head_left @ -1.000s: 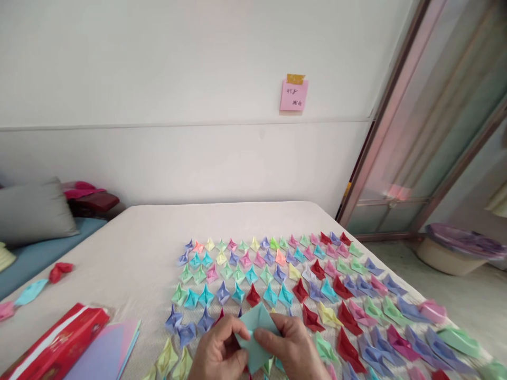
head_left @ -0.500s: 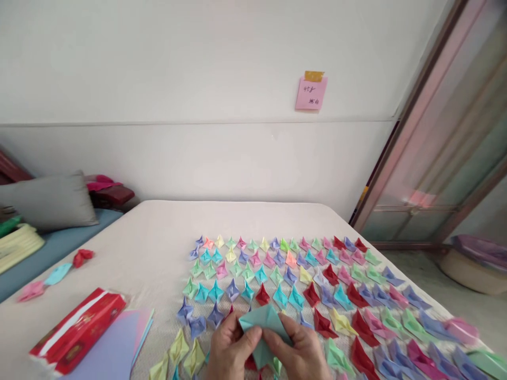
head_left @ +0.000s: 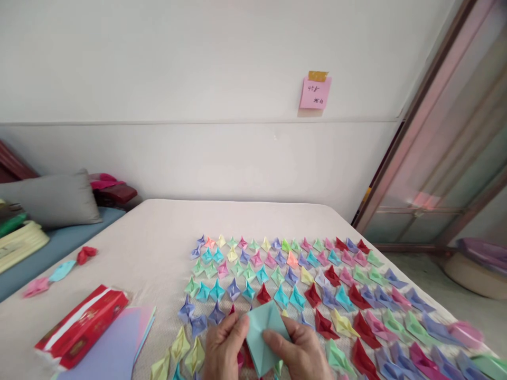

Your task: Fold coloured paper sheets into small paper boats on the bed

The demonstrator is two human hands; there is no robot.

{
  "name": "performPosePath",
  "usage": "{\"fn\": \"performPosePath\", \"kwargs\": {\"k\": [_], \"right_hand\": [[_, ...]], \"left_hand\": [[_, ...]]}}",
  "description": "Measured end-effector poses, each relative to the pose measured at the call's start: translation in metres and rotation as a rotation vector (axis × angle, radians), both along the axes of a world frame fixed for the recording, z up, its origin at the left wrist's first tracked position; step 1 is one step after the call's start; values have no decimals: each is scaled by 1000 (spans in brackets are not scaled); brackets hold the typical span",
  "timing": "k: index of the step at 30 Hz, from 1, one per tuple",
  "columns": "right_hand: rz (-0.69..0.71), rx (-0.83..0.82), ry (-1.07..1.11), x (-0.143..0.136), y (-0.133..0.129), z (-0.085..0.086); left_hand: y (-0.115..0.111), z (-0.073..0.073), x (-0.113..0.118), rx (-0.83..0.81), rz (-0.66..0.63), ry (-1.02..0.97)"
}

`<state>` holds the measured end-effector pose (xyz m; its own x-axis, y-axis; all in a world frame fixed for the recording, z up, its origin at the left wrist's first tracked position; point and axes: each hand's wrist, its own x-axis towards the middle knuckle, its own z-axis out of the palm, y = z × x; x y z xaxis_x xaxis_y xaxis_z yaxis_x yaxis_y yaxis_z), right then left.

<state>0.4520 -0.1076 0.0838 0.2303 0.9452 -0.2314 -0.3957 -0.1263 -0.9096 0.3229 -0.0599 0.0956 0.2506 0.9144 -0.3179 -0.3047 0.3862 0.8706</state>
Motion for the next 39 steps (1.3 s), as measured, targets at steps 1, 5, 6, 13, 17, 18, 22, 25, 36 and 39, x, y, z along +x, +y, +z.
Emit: {"fn": "performPosePath", "kwargs": {"k": [1, 5, 6, 13, 17, 18, 22, 25, 36, 39], "right_hand": [[5, -6, 14, 0, 0, -3], [-9, -9, 38, 1, 1, -7], [-22, -11, 42, 1, 1, -6], [-20, 5, -26, 2, 1, 2], [5, 22, -24, -2, -1, 2], [16, 25, -16, -2, -1, 2], [31, 9, -6, -1, -1, 4], [-23, -9, -12, 2, 1, 4], [-30, -41, -271, 8, -1, 20], [79, -10, -267, 13, -1, 15]], "left_hand": [[0, 1, -1, -6, 27, 34], [2, 6, -3, -31, 51, 30], [3, 7, -2, -27, 32, -4], [3, -4, 7, 69, -172, -127], [4, -5, 2, 17, -112, -75], [5, -4, 0, 12, -91, -60], [6, 5, -4, 7, -53, -16], [3, 11, 1, 37, -119, -37], [5, 3, 1, -27, -220, -140], [7, 6, -3, -44, -214, -184]]}}
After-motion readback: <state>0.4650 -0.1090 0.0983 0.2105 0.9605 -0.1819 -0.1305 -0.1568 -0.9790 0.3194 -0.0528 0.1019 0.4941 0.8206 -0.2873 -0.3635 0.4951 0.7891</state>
